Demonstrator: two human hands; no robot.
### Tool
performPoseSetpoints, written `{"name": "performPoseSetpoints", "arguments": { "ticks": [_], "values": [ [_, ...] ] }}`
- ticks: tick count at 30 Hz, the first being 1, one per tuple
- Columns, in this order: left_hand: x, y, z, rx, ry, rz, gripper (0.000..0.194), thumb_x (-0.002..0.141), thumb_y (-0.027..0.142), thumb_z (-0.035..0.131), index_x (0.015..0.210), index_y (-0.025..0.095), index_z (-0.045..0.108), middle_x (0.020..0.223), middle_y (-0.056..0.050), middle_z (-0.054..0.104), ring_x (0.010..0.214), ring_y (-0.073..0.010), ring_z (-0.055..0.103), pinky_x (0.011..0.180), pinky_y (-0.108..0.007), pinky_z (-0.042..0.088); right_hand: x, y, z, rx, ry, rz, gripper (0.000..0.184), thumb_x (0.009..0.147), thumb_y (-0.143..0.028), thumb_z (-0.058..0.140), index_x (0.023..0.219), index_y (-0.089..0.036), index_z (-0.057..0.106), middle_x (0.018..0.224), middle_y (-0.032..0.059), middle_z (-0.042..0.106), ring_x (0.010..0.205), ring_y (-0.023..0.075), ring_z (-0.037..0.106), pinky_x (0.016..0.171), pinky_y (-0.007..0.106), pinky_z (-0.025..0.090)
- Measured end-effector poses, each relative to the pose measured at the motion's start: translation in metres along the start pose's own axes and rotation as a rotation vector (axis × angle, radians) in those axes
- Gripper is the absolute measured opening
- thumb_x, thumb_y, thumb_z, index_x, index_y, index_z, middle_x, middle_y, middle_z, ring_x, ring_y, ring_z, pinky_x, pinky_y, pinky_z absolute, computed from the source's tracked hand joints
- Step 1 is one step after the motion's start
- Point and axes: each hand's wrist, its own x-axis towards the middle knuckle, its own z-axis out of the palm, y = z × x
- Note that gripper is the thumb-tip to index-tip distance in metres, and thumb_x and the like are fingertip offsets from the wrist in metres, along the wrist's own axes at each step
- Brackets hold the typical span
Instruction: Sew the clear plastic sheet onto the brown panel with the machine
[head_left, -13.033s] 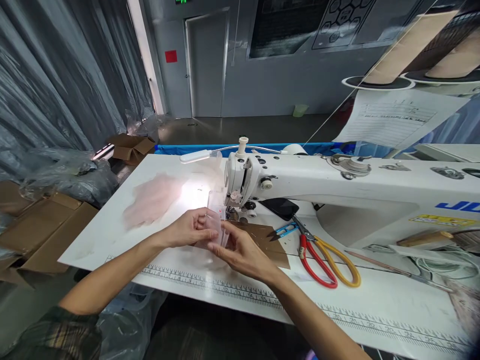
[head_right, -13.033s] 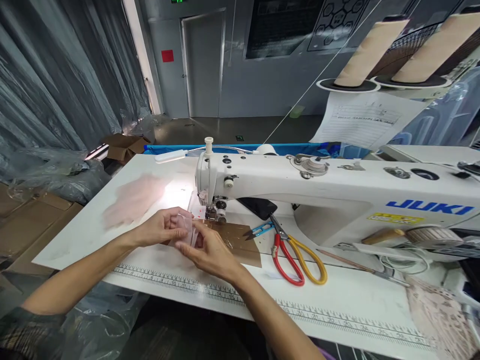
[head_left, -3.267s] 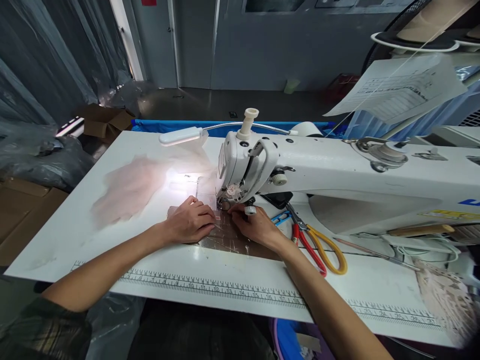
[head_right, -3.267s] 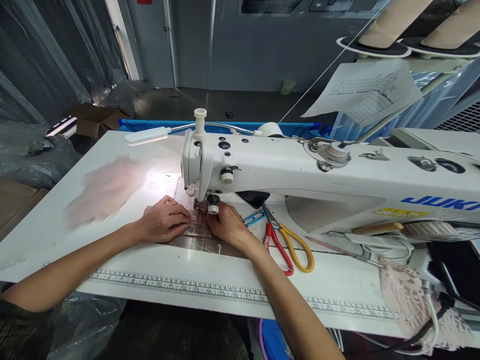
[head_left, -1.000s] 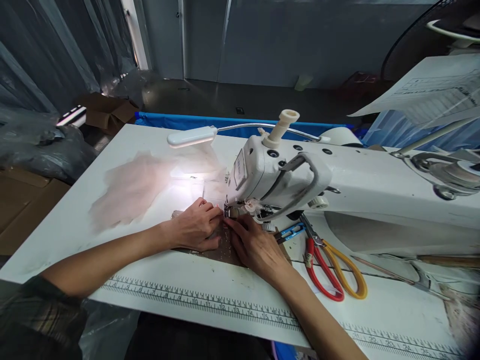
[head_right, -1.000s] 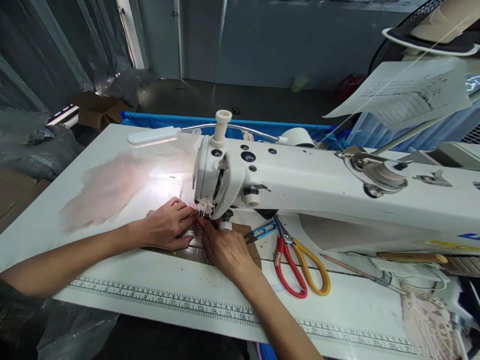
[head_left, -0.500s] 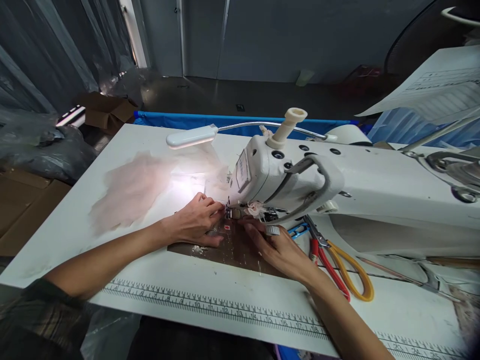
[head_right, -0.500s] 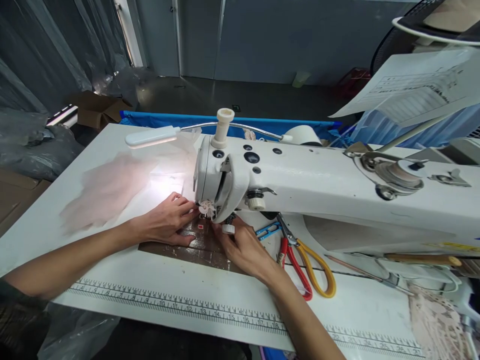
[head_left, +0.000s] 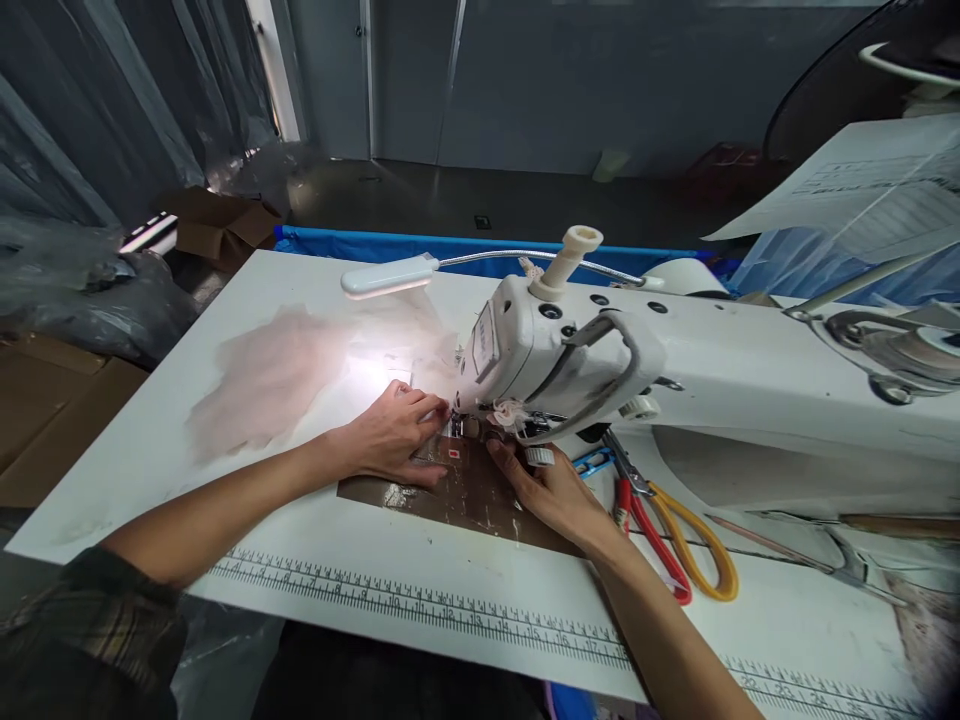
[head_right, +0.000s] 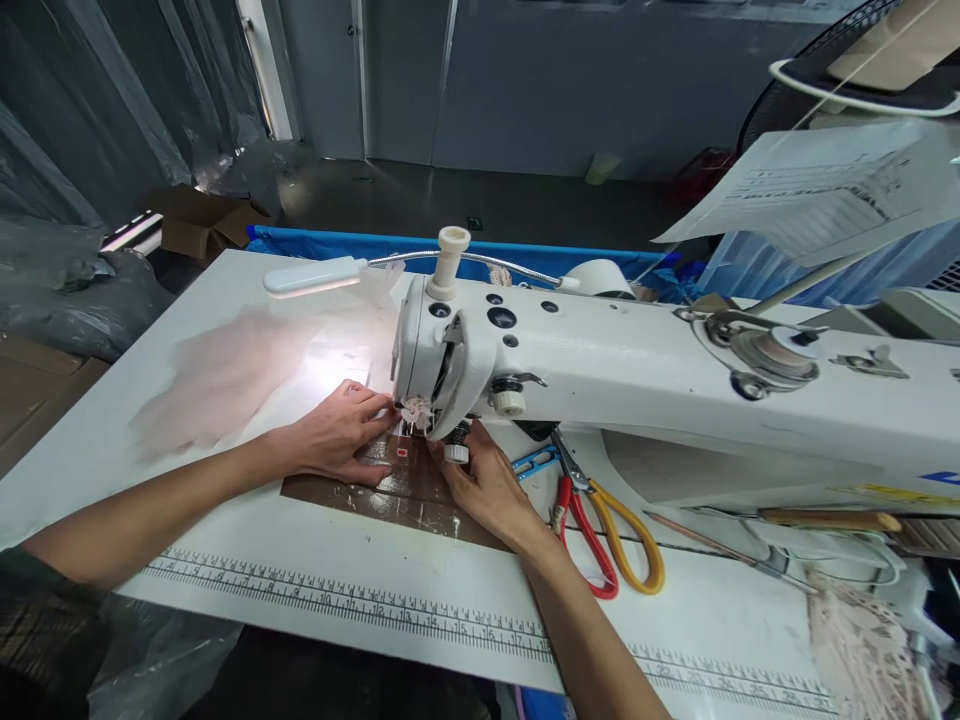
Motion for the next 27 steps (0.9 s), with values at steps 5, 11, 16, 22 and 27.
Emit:
{"name": "performPoseSetpoints", "arguments": {
  "ticks": [5, 11, 16, 22, 27],
  "values": [
    [-0.002, -0.002, -0.002, -0.085, -0.014, -0.037, 0.063, 0.087, 0.057, 0.046, 0.130, 0.011, 0.046, 0.136, -0.017, 0.047, 0.123, -0.0318, 0.044, 0.104, -0.052, 0.028, 0.002, 0.006, 0.009, 0.034, 0.079, 0.037, 0.028, 0.089, -0.041, 0.044, 0.083, -0.019, 0.061, 0.079, 0.0039, 0.062, 0.070, 0.0183, 0.058, 0.060, 0.028, 0.047],
    [-0.002, 0.001, -0.003, -0.114, -0.102, -0.154, 0.071, 0.086, 0.065, 0.046, 0.134, 0.013, 0.041, 0.148, -0.017, 0.035, 0.139, -0.0366, 0.026, 0.109, -0.057, 0.020, 0.001, 0.008, 0.009, 0.032, 0.100, 0.047, 0.028, 0.086, -0.044, 0.046, 0.081, -0.020, 0.060, 0.074, 0.0026, 0.061, 0.069, 0.0186, 0.058, 0.060, 0.028, 0.047],
    [-0.005, -0.001, -0.011, -0.134, -0.124, -0.198, 0.076, 0.088, 0.070, 0.038, 0.139, 0.015, 0.037, 0.150, -0.016, 0.032, 0.139, -0.0369, 0.027, 0.106, -0.057, 0.026, 0.000, 0.007, 0.004, 0.026, 0.046, 0.032, 0.030, 0.085, -0.047, 0.047, 0.087, -0.020, 0.062, 0.076, 0.0034, 0.064, 0.066, 0.0192, 0.058, 0.059, 0.030, 0.049],
    [0.004, -0.024, -0.028, -0.037, -0.060, -0.208, 0.031, 0.094, 0.031, 0.047, 0.119, 0.016, 0.056, 0.135, -0.012, 0.051, 0.113, -0.0252, 0.057, 0.091, -0.039, 0.045, 0.004, 0.015, 0.002, 0.098, -0.005, 0.035, 0.035, 0.085, -0.047, 0.047, 0.096, -0.019, 0.065, 0.084, 0.0059, 0.069, 0.083, 0.0250, 0.063, 0.072, 0.036, 0.052],
    [0.033, -0.061, -0.028, -0.031, -0.057, -0.114, 0.034, 0.083, 0.005, 0.044, 0.105, 0.020, 0.064, 0.112, -0.006, 0.063, 0.094, -0.0195, 0.062, 0.076, -0.029, 0.048, 0.007, 0.027, 0.005, 0.173, -0.058, 0.100, 0.039, 0.083, -0.049, 0.048, 0.093, -0.016, 0.067, 0.090, 0.0095, 0.071, 0.090, 0.0272, 0.064, 0.084, 0.041, 0.051]
  ]
}}
